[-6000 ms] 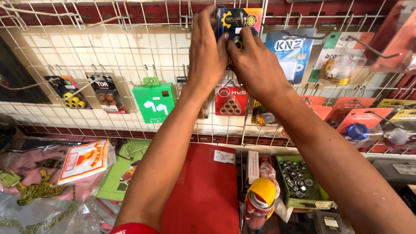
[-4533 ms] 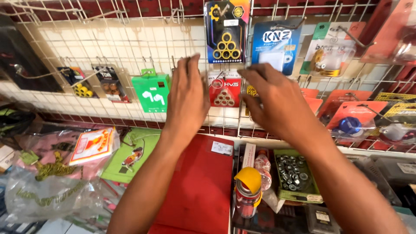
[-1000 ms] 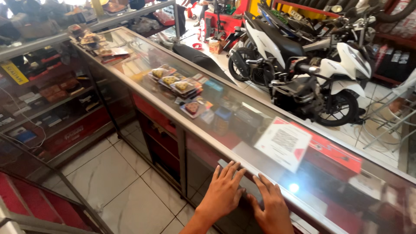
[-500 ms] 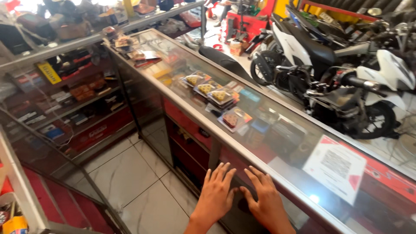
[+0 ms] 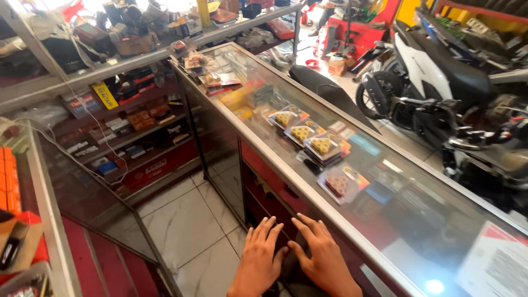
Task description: The person selects packaged motorcycle parts from a display counter, carries them to a wire rack, and hangs them onto hooks.
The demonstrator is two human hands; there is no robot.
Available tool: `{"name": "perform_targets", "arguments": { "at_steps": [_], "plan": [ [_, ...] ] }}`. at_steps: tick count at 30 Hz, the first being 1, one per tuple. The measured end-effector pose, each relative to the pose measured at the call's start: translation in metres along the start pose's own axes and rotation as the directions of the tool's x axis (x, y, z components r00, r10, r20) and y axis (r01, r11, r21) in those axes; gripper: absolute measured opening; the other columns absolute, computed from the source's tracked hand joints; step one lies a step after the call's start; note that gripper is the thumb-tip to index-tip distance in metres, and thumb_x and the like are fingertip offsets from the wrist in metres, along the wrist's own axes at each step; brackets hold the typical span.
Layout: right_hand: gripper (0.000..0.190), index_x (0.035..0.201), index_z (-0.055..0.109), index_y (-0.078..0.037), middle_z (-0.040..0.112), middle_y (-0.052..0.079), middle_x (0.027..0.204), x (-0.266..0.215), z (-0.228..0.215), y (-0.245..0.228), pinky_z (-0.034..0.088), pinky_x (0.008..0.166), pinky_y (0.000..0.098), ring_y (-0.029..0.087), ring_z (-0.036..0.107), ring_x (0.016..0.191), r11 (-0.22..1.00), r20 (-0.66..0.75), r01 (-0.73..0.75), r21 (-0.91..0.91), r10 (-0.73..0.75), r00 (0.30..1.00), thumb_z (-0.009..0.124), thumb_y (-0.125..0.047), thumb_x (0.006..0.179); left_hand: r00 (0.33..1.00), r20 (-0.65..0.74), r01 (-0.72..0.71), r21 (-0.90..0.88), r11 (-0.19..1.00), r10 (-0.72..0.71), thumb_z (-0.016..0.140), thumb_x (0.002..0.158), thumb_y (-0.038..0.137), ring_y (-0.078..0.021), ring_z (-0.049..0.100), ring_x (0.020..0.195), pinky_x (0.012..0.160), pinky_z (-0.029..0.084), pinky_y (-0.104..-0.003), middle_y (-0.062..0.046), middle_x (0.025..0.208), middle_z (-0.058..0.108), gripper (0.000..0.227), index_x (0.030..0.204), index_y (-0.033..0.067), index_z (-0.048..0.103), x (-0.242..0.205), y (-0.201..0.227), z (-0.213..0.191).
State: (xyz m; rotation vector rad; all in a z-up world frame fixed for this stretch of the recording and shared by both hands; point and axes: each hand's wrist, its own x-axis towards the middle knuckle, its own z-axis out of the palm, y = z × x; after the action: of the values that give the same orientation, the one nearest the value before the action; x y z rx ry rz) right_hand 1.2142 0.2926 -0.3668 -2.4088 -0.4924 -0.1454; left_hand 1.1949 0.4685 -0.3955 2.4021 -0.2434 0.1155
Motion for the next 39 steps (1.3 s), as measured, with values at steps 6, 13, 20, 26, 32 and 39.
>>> {"name": "perform_targets", "arguments": {
  "at_steps": [6,13,20,26,32,39],
  "plan": [
    [0.059,0.142,0.059,-0.014,0.057,0.008,0.143,0.070,0.015,0.008,0.045,0.108,0.0428,0.034,0.054,0.133,0.994,-0.014,-0.040,0.105,0.042,0.999,0.074,-0.024,0.085,0.999,0.046,0.008,0.047,0.999,-0.010,0.071,0.089,0.016,-0.0338,0.037,0.145,0.118,0.028,-0.051,-0.013,0.152,0.046,0.057,0.142,0.0065,0.052,0.070,-0.029,-0.023],
    [0.054,0.134,0.060,-0.008,0.058,0.012,0.142,0.138,0.021,0.029,0.042,0.107,0.0465,0.041,0.052,0.129,0.997,-0.097,-0.005,0.071,0.012,0.995,0.075,-0.023,0.085,0.993,0.036,-0.114,0.032,0.993,0.113,0.072,0.088,0.013,-0.0364,0.043,0.140,0.115,0.032,-0.049,-0.018,0.146,0.051,0.053,0.137,0.0029,0.055,0.138,-0.040,-0.033],
    [0.052,0.132,0.061,-0.007,0.060,0.013,0.141,0.178,0.031,0.048,0.045,0.106,0.0451,0.040,0.057,0.125,0.997,-0.142,-0.014,0.071,0.024,0.990,0.073,-0.024,0.085,0.972,-0.042,-0.231,0.009,0.973,0.231,0.071,0.084,0.006,-0.0378,0.050,0.133,0.112,0.038,-0.047,-0.019,0.143,0.055,0.052,0.134,0.0016,0.058,0.184,-0.051,-0.033],
    [0.054,0.134,0.061,-0.006,0.058,0.014,0.141,0.201,0.044,0.060,0.040,0.108,0.0477,0.040,0.055,0.126,0.999,-0.141,-0.047,0.010,0.048,0.989,0.074,-0.024,0.085,0.959,-0.038,-0.281,0.015,0.960,0.281,0.070,0.082,0.007,-0.0365,0.051,0.132,0.106,0.039,-0.048,-0.018,0.140,0.057,0.052,0.133,0.0026,0.059,0.218,-0.066,-0.037],
    [0.054,0.132,0.062,-0.008,0.059,0.013,0.139,0.221,0.046,0.062,0.047,0.103,0.0445,0.037,0.057,0.127,0.987,-0.209,-0.158,-0.008,0.153,0.966,0.076,-0.027,0.083,0.946,-0.088,-0.315,-0.023,0.949,0.312,0.071,0.086,0.014,-0.0322,0.059,0.117,0.094,0.044,-0.047,-0.012,0.128,0.064,0.043,0.128,0.0070,0.063,0.266,-0.083,-0.051],
    [0.060,0.138,0.062,-0.013,0.062,0.012,0.136,0.265,0.050,0.037,0.050,0.095,0.0435,0.036,0.061,0.122,0.937,-0.304,-0.341,-0.074,0.304,0.903,0.074,-0.029,0.082,0.923,-0.110,-0.384,-0.199,0.902,0.369,0.071,0.088,0.013,-0.0328,0.063,0.109,0.091,0.047,-0.043,-0.009,0.118,0.068,0.030,0.118,0.0063,0.068,0.327,-0.107,-0.076]
  ]
}}
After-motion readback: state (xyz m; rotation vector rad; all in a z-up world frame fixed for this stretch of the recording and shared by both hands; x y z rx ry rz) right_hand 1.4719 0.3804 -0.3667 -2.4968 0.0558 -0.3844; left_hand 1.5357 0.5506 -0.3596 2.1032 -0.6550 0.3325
